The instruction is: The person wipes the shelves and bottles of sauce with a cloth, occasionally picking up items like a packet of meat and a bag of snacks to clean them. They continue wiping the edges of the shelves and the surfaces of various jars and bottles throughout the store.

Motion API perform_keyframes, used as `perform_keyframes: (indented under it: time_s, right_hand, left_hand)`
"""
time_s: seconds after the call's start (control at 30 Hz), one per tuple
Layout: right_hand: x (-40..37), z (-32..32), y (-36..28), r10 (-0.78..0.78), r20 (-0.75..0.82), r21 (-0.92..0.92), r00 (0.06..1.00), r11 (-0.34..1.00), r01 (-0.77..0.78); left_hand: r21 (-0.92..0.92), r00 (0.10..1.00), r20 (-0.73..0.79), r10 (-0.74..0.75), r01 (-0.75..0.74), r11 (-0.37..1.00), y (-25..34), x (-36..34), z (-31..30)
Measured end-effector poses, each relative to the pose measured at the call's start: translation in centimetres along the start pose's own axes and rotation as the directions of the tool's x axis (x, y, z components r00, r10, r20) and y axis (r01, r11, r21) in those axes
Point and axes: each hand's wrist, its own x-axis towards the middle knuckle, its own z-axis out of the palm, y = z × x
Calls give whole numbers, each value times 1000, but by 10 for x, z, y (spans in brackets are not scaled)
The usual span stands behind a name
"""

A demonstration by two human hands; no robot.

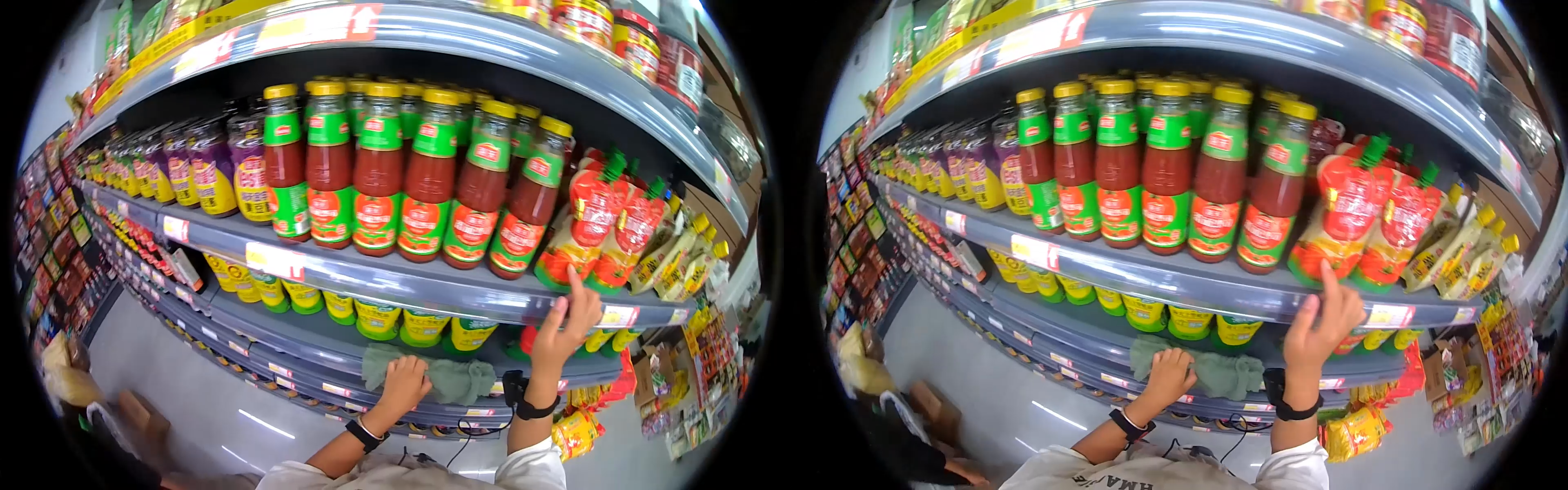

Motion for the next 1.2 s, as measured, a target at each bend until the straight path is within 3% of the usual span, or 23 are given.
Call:
perform_keyframes:
  time_s: [0.2, 0.33, 0.47, 0.6, 0.67, 0.7, 0.73, 0.8, 0.83, 0.87, 0.9, 0.93, 1.0, 1.2]
  right_hand:
    - [-4, 3, 4, -18, -43, -82, 999, 997, 15]
    - [-7, -4, 9, -43, 46, -8, 998, 999, 43]
    - [-6, -5, 11, -91, 134, -3, 987, 996, 93]
    - [-14, 0, 9, -131, 67, -85, 989, 987, 137]
    - [-31, -2, 9, -5, -45, -6, 999, 1000, 5]
    - [-47, -2, 15, -49, -115, -25, 992, 999, 47]
    - [-67, -2, 15, -25, -134, 111, 991, 993, 40]
    - [-115, 0, 13, -73, 4, 152, 997, 986, 71]
    - [-138, 0, 10, -102, 185, 205, 977, 977, 63]
    - [-165, 7, 6, -38, 353, 255, 935, 965, -57]
    - [-180, 10, 1, -93, 499, 293, 861, 954, -67]
    - [-194, 12, 0, -97, 506, 296, 857, 953, -67]
    - [-222, 11, 4, -43, 669, 273, 742, 943, -192]
    - [-255, -7, 67, 165, 493, 123, 854, 959, -256]
  left_hand:
    - [-25, 1000, -25, -4, 4, 1000, -16, -3, -9]
    - [-97, 998, -51, -48, 43, 994, -41, -5, -22]
    - [-18, 987, -160, -27, 24, 1000, -70, -11, -28]
    - [60, 962, -271, 17, -1, 998, -90, -15, -27]
    - [110, 948, -319, 24, 12, 994, -96, -14, -31]
    - [91, 929, -368, 36, -3, 996, -100, -12, -33]
    - [94, 927, -374, 33, 3, 996, -104, -10, -36]
    - [104, 904, -427, 20, 27, 994, -113, -8, -41]
    - [103, 902, -431, 13, 35, 994, -117, -8, -43]
    - [107, 890, -455, 11, 42, 993, -121, -7, -45]
    - [110, 878, -478, 9, 49, 993, -126, -8, -47]
    - [108, 878, -478, 0, 58, 992, -131, -9, -50]
    - [143, 863, -505, -9, 93, 985, -143, -11, -56]
    - [157, 888, -460, -18, 101, 982, -178, -20, -82]
